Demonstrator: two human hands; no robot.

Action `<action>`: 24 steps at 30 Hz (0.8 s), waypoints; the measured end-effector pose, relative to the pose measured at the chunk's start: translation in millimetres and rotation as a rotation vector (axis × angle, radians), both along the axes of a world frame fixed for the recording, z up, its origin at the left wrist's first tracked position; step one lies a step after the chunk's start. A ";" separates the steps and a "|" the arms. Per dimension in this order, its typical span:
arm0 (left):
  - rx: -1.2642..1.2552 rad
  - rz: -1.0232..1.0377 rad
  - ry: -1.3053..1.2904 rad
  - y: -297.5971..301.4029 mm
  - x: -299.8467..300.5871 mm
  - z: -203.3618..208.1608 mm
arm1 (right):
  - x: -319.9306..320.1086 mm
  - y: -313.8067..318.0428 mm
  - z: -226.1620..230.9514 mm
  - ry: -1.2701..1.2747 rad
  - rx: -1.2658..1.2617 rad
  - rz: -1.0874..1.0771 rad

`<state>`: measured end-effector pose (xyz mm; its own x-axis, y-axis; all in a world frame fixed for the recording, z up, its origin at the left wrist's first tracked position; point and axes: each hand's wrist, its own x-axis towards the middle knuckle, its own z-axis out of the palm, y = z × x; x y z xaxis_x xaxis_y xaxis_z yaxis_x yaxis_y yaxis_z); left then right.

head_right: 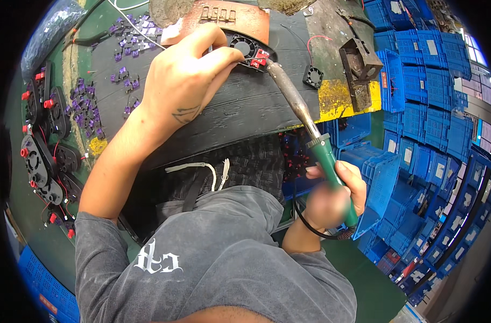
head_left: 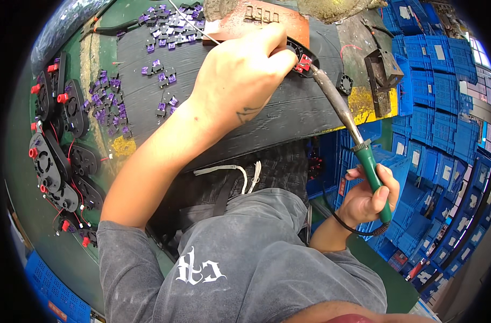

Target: Soldering wires to electronic components and cooling fans inside plastic shells on an assembly line.

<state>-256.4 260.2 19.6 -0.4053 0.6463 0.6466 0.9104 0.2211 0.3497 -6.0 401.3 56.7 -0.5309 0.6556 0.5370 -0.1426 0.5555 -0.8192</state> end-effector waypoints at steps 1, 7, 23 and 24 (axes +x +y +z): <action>0.002 0.002 -0.002 -0.1 0.0 -0.5 | -0.7 -0.4 -0.1 -0.003 -0.011 -0.001; 0.008 0.003 -0.006 0.7 0.4 -1.5 | -2.4 0.9 -1.9 -0.001 -0.003 0.011; -0.017 0.026 0.011 0.0 0.3 -0.3 | -0.1 0.6 1.4 -0.024 0.054 0.037; -0.001 0.026 0.015 0.3 -0.3 -0.1 | 0.4 0.3 1.6 -0.021 0.052 0.033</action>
<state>-256.7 260.6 19.5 -0.4119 0.6365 0.6520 0.9096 0.2452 0.3353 -5.6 401.6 58.3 -0.5634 0.6089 0.5584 -0.1441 0.5931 -0.7921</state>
